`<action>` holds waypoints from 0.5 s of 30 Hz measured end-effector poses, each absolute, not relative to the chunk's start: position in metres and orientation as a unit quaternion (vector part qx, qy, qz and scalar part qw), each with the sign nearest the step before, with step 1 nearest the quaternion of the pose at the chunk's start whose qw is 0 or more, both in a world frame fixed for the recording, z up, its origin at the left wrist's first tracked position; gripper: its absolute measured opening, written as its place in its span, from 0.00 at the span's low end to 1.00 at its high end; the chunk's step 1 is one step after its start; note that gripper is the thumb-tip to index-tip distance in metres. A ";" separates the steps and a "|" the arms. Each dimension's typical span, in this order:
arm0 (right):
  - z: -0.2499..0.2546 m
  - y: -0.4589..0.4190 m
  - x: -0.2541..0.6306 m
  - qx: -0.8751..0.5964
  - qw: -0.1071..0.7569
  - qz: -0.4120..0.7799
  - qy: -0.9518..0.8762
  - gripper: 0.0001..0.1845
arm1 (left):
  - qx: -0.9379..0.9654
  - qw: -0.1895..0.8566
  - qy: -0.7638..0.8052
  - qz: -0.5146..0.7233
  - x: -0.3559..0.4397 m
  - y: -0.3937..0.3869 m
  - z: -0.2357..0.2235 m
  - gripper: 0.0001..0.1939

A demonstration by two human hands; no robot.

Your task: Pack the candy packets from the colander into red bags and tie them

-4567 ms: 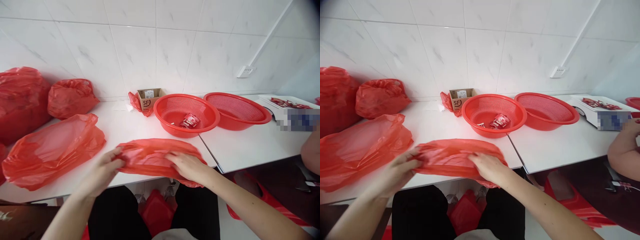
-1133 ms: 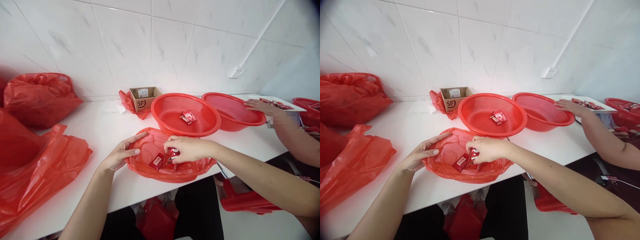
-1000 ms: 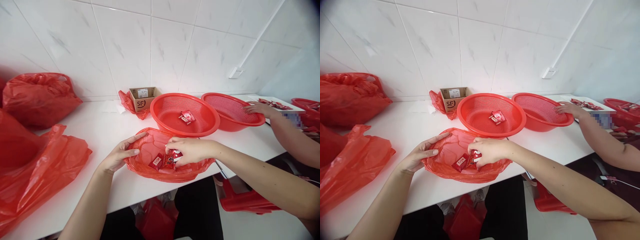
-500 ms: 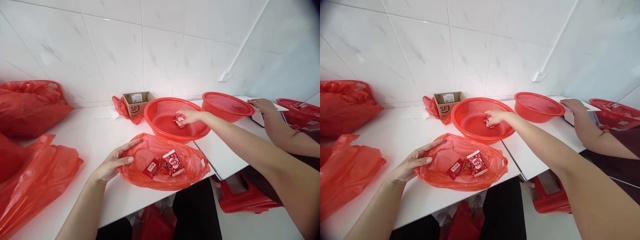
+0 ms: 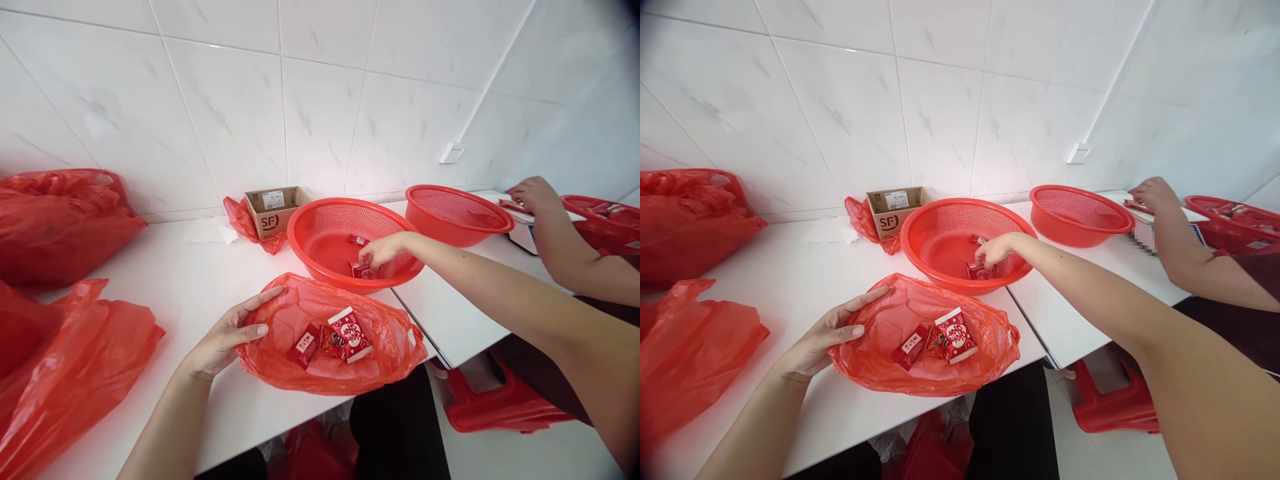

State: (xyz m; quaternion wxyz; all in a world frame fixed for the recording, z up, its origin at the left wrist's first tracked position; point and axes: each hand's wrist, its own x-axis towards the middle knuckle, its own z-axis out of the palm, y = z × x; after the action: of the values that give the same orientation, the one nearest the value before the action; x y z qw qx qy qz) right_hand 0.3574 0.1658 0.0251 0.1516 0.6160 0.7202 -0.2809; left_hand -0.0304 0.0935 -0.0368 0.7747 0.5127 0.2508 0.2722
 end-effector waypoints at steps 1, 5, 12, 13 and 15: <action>0.025 0.165 0.357 0.616 0.151 -0.281 0.720 0.14 | 0.512 0.775 0.251 0.273 -0.030 0.094 -0.037 0.33; 0.023 0.166 0.359 0.633 0.109 -0.221 0.733 0.16 | 0.514 0.779 0.243 0.266 -0.030 0.093 -0.036 0.32; 0.022 0.156 0.344 0.602 0.139 -0.267 0.740 0.30 | 0.522 0.777 0.238 0.261 -0.027 0.094 -0.035 0.32; 0.021 0.154 0.340 0.600 0.147 -0.269 0.739 0.27 | 0.521 0.777 0.238 0.260 -0.027 0.094 -0.035 0.32; 0.016 0.151 0.332 0.607 0.160 -0.266 0.732 0.23 | 0.519 0.779 0.239 0.258 -0.027 0.095 -0.036 0.32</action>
State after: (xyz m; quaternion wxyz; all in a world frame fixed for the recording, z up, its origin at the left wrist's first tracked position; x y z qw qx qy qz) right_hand 0.3320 0.1510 0.0159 0.1596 0.6069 0.7319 -0.2656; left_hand -0.0273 0.0950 -0.0359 0.7791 0.5189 0.2392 0.2577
